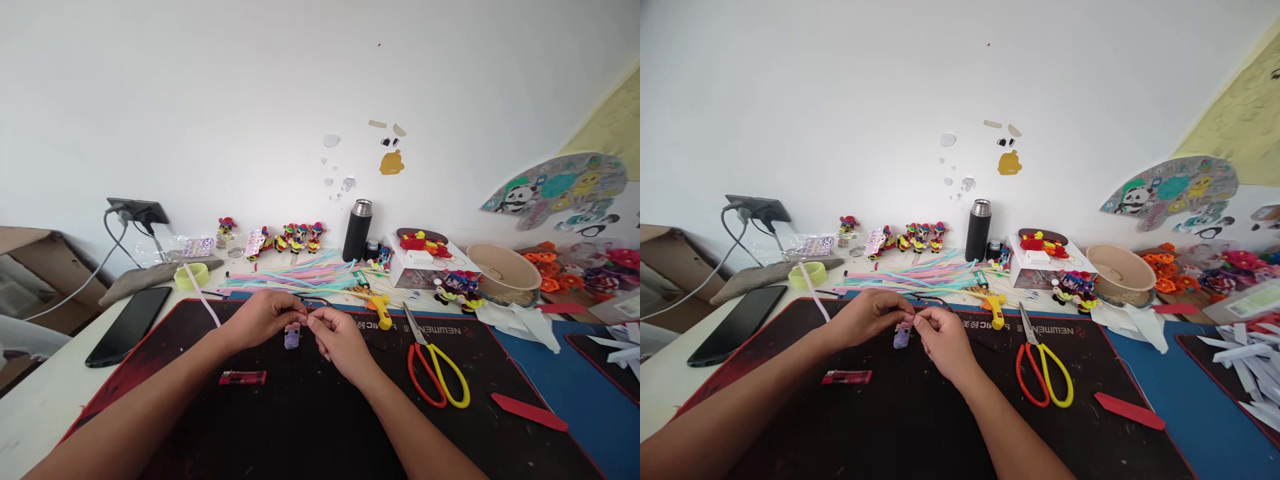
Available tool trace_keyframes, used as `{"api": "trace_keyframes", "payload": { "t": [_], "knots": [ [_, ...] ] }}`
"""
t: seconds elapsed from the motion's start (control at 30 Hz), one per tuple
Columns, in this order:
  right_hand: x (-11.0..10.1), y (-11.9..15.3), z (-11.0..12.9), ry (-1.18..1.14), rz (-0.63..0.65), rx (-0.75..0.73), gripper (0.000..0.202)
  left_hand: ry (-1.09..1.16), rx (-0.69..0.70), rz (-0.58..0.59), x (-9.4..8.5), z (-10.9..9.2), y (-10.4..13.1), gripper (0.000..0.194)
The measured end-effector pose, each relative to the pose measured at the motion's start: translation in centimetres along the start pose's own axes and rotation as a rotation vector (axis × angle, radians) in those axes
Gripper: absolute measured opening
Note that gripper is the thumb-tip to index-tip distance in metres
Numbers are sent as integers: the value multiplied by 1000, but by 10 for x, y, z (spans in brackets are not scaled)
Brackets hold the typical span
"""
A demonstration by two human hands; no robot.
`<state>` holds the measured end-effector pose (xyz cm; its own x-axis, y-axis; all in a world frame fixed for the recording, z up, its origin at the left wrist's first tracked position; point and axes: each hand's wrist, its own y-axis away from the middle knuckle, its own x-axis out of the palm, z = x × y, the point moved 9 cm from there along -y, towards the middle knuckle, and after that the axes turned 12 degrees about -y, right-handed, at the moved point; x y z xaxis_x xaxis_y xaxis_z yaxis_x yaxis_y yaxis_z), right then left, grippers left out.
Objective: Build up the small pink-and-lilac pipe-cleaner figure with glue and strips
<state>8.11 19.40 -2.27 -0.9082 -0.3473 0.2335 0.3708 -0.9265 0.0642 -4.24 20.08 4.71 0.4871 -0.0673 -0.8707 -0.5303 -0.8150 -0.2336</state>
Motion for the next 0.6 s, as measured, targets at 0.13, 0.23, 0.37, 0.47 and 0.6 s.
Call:
{"api": "trace_keyframes", "payload": {
  "t": [0.13,0.23,0.37,0.47,0.6],
  "knots": [
    [1,0,0,-1,2,5,34,-37,31,-8,0,-4,1,20],
    [1,0,0,-8,1,8,36,-70,51,-20,0,-6,1,20],
    [2,0,-1,-25,1,20,40,-61,35,-53,-4,-2,2,17],
    [0,-1,-3,-36,-15,26,42,-28,5,-65,-8,1,2,14],
    [0,-1,-2,-55,-20,10,44,-16,7,-65,-10,1,1,13]
  ]
}}
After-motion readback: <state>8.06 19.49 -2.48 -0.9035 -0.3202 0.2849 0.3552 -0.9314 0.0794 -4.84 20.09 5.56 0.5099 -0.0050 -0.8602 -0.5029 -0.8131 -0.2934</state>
